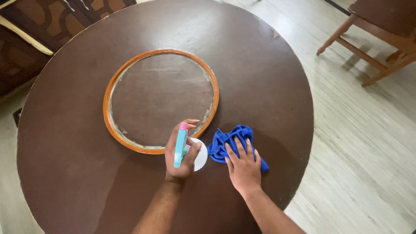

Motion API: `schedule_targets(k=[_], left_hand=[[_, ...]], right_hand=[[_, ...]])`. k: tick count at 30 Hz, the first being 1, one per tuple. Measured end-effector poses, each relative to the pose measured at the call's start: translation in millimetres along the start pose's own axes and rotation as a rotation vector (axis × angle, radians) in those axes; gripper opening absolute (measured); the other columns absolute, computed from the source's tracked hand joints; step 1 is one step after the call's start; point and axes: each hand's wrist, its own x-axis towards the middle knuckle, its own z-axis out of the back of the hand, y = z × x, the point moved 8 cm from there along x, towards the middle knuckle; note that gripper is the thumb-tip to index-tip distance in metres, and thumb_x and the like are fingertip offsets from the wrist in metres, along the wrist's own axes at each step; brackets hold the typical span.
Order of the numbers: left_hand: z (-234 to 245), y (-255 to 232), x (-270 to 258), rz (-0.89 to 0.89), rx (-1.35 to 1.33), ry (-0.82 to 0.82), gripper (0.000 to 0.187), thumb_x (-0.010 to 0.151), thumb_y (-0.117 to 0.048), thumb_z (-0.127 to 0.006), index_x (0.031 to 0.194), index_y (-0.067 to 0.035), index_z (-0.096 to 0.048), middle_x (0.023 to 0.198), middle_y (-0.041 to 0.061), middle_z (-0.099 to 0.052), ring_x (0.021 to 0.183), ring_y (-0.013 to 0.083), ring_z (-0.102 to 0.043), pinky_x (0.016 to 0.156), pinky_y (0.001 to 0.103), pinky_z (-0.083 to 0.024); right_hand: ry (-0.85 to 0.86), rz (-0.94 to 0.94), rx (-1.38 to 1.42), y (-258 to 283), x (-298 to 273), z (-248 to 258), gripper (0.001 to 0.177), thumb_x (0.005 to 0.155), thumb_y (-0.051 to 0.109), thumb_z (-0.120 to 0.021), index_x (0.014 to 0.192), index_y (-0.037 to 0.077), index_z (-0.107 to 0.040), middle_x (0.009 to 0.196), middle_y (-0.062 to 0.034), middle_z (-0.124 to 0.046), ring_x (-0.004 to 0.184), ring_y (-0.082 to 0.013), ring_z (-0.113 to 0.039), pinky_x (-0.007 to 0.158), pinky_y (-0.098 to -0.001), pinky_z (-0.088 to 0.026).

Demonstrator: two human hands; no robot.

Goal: The person sprays a cleaning solution onto a round brown table and wipes the surface with a blue cloth. The person repeatedly sprays and wipes the table in a circular motion around a central glass insert.

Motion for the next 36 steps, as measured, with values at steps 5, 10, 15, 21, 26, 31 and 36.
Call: schedule_targets(k=[5, 10, 15, 21, 26, 31, 36], left_hand=[[1.5, 7.1, -2.1, 0.029, 0.002, 0.01, 0.043, 0.083, -0.004, -0.067, 0.125, -0.001, -0.058, 0.131, 0.008, -0.066, 0.084, 0.0112, -0.056, 0.078, 0.027, -0.051], [-0.3, 4.9, -1.0, -0.011, 0.018, 0.006, 0.044, 0.083, -0.001, -0.067, 0.126, -0.001, -0.059, 0.131, 0.009, -0.065, 0.086, 0.0119, -0.057, 0.08, 0.028, -0.051], [1.2, 3.7, -0.8, -0.005, 0.027, 0.001, 0.045, 0.081, 0.002, -0.066, 0.126, -0.003, -0.059, 0.131, 0.008, -0.065, 0.085, 0.0119, -0.057, 0.078, 0.028, -0.051], [1.1, 0.7, -0.6, -0.001, 0.046, 0.015, 0.047, 0.081, 0.002, -0.065, 0.127, -0.003, -0.059, 0.131, 0.009, -0.065, 0.091, 0.0124, -0.058, 0.082, 0.029, -0.05], [1.9, -0.8, -0.9, 0.008, -0.017, 0.027, 0.046, 0.082, 0.002, -0.062, 0.127, -0.003, -0.059, 0.132, 0.008, -0.064, 0.088, 0.012, -0.054, 0.082, 0.029, -0.049], [1.3, -5.1, -1.5, -0.009, 0.019, 0.03, 0.043, 0.084, 0.003, -0.059, 0.126, -0.003, -0.059, 0.133, 0.007, -0.063, 0.092, 0.0112, -0.055, 0.083, 0.029, -0.05], [1.2, -1.6, -0.2, 0.087, 0.063, 0.048, 0.044, 0.082, 0.003, -0.059, 0.125, -0.006, -0.059, 0.13, 0.004, -0.064, 0.084, 0.0114, -0.054, 0.08, 0.029, -0.051]], right_hand=[[0.049, 0.039, 0.007, 12.3, 32.6, -8.0, 0.048, 0.099, 0.04, -0.051, 0.146, 0.032, -0.05, 0.159, -0.0022, -0.036, 0.149, -0.0308, -0.028, 0.116, -0.053, -0.025], [0.063, 0.041, 0.011, 16.3, 54.7, -11.4, 0.049, 0.099, 0.039, -0.051, 0.147, 0.033, -0.049, 0.16, -0.0019, -0.035, 0.15, -0.0304, -0.027, 0.117, -0.0525, -0.025], [0.033, 0.033, 0.022, 17.9, 60.1, -11.5, 0.049, 0.099, 0.039, -0.051, 0.148, 0.032, -0.049, 0.161, -0.0005, -0.036, 0.151, -0.0292, -0.027, 0.118, -0.052, -0.025], [0.039, 0.008, 0.03, 13.4, 57.2, -11.8, 0.048, 0.1, 0.04, -0.049, 0.148, 0.032, -0.049, 0.161, 0.0, -0.037, 0.15, -0.0282, -0.028, 0.118, -0.0503, -0.025], [0.028, -0.041, -0.02, -1.1, 49.7, -9.8, 0.048, 0.101, 0.042, -0.047, 0.148, 0.031, -0.048, 0.16, -0.0001, -0.038, 0.15, -0.0279, -0.03, 0.118, -0.0494, -0.026], [0.035, -0.095, -0.079, -31.3, 35.9, -7.1, 0.05, 0.102, 0.044, -0.044, 0.15, 0.03, -0.046, 0.161, -0.0006, -0.037, 0.151, -0.028, -0.029, 0.119, -0.0486, -0.027], [0.02, -0.18, -0.061, -69.5, 13.7, -1.7, 0.051, 0.102, 0.046, -0.042, 0.15, 0.03, -0.044, 0.161, -0.002, -0.036, 0.15, -0.0291, -0.027, 0.117, -0.0509, -0.025]])
